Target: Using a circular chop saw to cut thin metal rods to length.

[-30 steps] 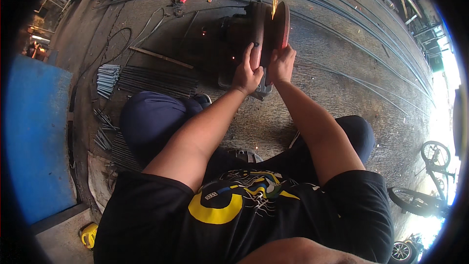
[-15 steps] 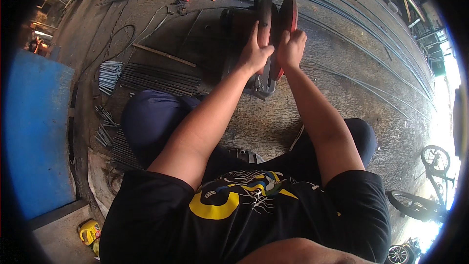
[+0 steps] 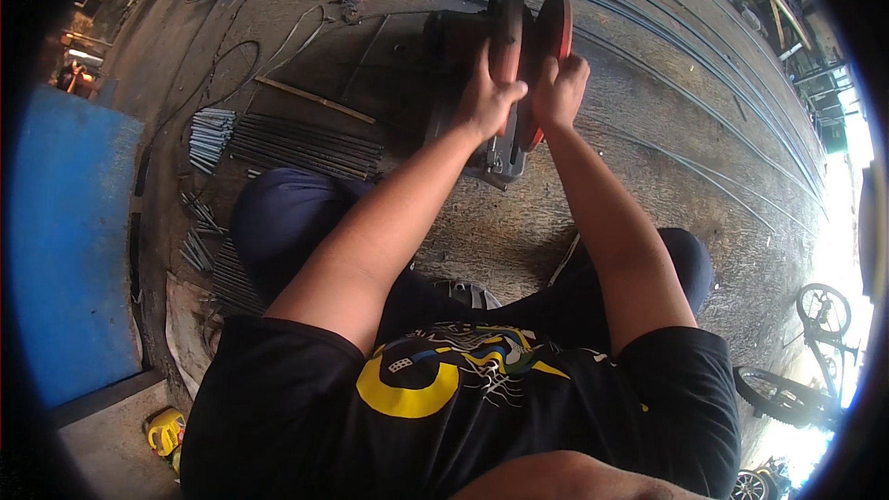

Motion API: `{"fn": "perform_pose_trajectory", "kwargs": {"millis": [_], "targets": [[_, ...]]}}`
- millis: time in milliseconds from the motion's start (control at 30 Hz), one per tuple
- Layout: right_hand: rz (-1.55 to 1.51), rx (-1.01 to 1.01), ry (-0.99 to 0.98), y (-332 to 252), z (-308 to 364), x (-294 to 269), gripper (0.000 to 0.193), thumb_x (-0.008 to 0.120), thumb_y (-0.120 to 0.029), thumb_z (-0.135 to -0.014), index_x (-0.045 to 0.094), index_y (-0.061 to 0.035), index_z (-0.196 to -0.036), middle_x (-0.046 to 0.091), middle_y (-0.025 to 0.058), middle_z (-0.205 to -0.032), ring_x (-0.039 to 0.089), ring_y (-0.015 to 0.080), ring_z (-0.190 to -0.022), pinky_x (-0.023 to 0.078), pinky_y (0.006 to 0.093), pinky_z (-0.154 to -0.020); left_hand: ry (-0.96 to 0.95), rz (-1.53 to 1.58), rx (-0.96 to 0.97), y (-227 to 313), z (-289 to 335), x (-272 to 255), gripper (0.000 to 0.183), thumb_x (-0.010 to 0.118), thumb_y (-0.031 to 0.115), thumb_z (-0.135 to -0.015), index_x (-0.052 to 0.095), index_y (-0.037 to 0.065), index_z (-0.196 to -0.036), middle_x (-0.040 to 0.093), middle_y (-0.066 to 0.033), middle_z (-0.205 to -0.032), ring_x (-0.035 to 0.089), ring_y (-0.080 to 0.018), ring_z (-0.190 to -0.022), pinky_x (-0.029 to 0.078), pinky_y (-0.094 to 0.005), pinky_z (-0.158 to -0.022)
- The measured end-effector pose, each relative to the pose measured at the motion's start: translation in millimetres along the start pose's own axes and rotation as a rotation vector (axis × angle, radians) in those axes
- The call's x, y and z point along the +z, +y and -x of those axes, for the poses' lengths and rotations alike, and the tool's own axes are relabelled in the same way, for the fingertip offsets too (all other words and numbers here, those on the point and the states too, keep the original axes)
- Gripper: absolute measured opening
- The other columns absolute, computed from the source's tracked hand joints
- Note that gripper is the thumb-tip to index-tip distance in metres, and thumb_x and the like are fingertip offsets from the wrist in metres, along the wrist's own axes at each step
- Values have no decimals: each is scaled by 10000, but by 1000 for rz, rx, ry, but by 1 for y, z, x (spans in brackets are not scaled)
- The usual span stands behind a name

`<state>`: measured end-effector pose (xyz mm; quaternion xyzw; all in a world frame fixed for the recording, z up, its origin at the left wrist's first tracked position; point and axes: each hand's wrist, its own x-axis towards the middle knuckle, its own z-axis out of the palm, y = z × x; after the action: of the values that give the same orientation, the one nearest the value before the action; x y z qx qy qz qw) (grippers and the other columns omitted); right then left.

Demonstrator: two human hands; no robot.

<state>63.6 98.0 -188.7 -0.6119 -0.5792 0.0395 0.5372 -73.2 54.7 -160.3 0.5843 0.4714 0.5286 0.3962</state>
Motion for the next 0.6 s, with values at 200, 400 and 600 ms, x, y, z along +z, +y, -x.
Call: {"fn": "perform_pose_trajectory", "kwargs": {"millis": [200,400,600], "targets": [[10,-2,6,10,42,1,393,565,-162,-835,445,18,-1163,486,191,-1009,482,371,-971,394,438,-863,44,-86,95,-30,42,0,817,666,240,-780,224,11,-1428,449,-252,-1338,474,-353,-1226,369,-391,-1011],[22,-11,-33,19,59,1,435,566,-140,-827,416,38,-1195,475,214,-1022,471,389,-974,394,448,-869,59,-262,187,-59,55,1,786,658,242,-782,240,24,-1411,520,-259,-1242,575,-430,-1039,486,-435,-860],[22,9,-50,19,63,2,458,567,-131,-823,402,42,-1214,466,225,-1044,468,398,-989,396,452,-886,88,-332,251,-66,58,2,782,657,234,-783,242,29,-1413,519,-253,-1251,581,-420,-1033,488,-438,-858]]}}
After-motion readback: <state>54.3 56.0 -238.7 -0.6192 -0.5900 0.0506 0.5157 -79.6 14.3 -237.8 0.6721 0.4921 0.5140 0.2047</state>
